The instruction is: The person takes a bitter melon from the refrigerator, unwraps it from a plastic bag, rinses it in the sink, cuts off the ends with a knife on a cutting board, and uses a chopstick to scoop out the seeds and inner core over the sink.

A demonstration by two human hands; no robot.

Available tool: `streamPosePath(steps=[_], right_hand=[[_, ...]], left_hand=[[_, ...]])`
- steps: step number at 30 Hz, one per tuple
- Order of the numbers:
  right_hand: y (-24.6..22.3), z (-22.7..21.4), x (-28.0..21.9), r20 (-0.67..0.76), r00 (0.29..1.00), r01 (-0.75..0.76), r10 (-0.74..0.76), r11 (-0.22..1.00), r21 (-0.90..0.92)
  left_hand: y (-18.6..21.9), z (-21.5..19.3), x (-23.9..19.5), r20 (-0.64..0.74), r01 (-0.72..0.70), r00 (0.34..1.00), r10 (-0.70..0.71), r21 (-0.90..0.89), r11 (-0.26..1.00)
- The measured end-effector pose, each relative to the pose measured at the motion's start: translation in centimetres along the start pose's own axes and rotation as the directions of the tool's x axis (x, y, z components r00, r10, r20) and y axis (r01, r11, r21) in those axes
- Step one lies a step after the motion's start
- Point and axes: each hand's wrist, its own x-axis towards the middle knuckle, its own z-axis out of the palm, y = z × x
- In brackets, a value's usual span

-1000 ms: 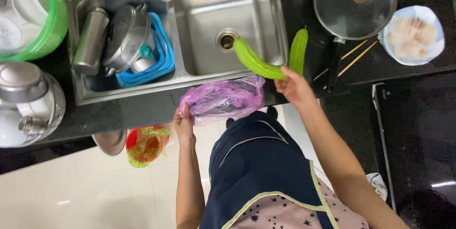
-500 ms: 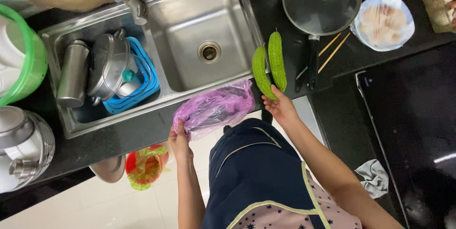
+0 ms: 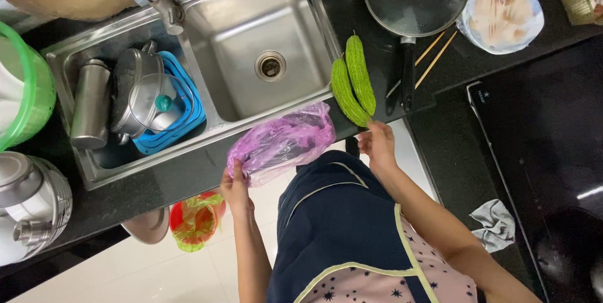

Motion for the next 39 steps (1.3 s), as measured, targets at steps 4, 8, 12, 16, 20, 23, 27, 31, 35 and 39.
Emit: streamPosePath(steps=[4,8,12,16,20,23,27,31,35,39], right_hand=[[-0.2,-1.3,-1.2,-0.027,0.978,0.206,-0.208,0.976,-0.076],[-1.4,-1.8,-1.3,0.079,0.855,0.516,-0.512,0.856,-0.040],[-4.5,-0.6,-1.5,0.232,0.741,0.671,-0.631,0.678,-0.299],[-6.4,2.0,0.3,0.427,0.449,0.826,-0.785,0.183,-0.532],[-8.6,5.4,-1.3,0.570,0.355,0.745,-0.741,-0.144,-0.651],[-7.9,6.3,0.6,0.553,0.413,0.688,-0.723,-0.151,-0.710],[-7.0,6.3,5.5,0.497,0.451,0.532,-0.741,-0.224,-0.816],[-8.5,6.7,6.5,0.339,0.759,0.486,-0.556,0.137,-0.863],[-9.1,6.1,7.3,0.331,0.816,0.506,-0.473,0.310,-0.805],[-10.0,5.6,6.4,0.386,0.745,0.661,-0.544,0.522,-0.539]], left_hand=[[1.1,0.7,-0.3,-0.006,0.015,1.000,-0.015,0.002,1.000],[0.8,0.6,-0.2,-0.030,0.030,0.999,-0.029,0.024,0.999],[0.7,0.8,0.0,-0.014,0.015,1.000,-0.014,0.031,0.999],[1.1,1.0,-0.3,0.006,-0.004,1.000,0.003,0.069,0.998],[1.5,0.9,-0.8,0.007,-0.012,1.000,0.011,0.115,0.993],[1.1,0.7,-0.9,0.015,-0.032,0.999,0.031,0.086,0.996],[0.9,0.3,-1.4,-0.006,-0.044,0.999,0.045,0.105,0.994],[1.1,0.4,-1.9,-0.007,-0.046,0.999,0.047,0.116,0.992],[1.7,1.1,-2.3,0.018,-0.090,0.996,0.088,0.169,0.982],[1.2,0.9,-2.0,0.061,-0.102,0.994,0.093,0.175,0.979]])
